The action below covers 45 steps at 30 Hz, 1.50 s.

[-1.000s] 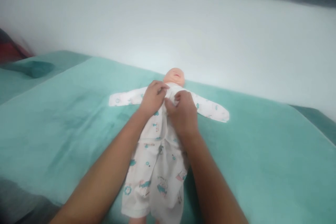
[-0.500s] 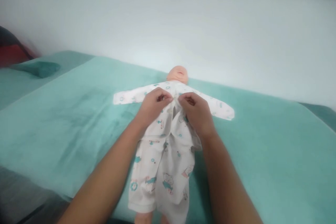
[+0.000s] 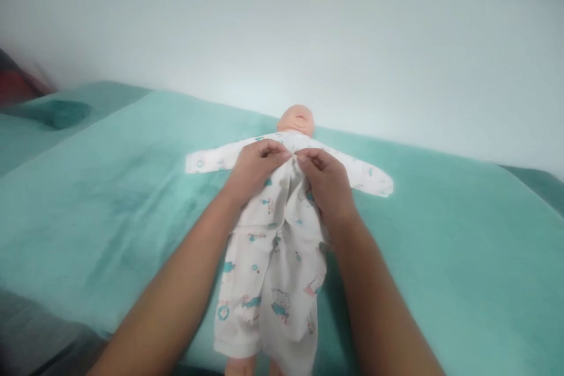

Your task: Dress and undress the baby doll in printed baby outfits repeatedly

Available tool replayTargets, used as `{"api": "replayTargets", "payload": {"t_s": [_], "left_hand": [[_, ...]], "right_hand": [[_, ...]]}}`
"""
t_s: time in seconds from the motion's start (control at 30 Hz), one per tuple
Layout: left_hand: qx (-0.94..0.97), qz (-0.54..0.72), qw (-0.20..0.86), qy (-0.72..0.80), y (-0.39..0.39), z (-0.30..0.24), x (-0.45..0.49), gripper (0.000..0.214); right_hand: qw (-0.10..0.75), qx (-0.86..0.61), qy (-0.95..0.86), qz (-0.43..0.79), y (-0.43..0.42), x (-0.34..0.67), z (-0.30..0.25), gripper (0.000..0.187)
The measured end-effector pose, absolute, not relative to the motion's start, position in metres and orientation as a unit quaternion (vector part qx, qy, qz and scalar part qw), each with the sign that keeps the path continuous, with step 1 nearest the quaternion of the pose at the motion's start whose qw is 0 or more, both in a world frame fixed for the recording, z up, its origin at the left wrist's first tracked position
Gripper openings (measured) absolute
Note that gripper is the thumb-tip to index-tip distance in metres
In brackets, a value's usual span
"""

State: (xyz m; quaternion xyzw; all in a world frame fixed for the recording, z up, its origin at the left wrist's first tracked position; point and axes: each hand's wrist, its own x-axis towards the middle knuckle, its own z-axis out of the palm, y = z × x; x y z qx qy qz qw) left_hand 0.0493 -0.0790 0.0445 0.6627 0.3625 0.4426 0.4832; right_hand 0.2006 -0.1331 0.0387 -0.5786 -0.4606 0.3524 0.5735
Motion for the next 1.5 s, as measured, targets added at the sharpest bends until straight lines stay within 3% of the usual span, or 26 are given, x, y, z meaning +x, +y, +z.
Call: {"api": "replayTargets", "payload": {"t_s": [0.2,0.4,0.63,0.8,1.23,1.5], "left_hand": [[0.665,0.441,0.497,0.341,-0.081,0.046,0.049,0.012],[0.655,0.442,0.498,0.357,-0.081,0.042,0.05,0.01],[0.65,0.458,0.493,0.354,-0.08,0.038,0.05,0.014],[0.665,0.454,0.485,0.34,-0.078,0.042,0.051,0.012],[0.653,0.445,0.489,0.37,-0.079,0.043,0.055,0.012],[0.634,0.444,0.521,0.359,-0.08,0.046,0.054,0.014]], "right_hand": [[0.516,-0.58,-0.478,0.411,-0.136,0.212,0.044,0.036],[0.471,-0.659,-0.519,0.273,-0.137,0.2,0.049,0.033],[0.523,-0.623,-0.46,0.355,-0.132,0.208,0.041,0.023],[0.559,-0.579,-0.438,0.4,-0.131,0.207,0.041,0.026],[0.561,-0.571,-0.436,0.411,-0.135,0.204,0.044,0.031],[0.508,-0.609,-0.497,0.352,-0.139,0.197,0.05,0.034]]}}
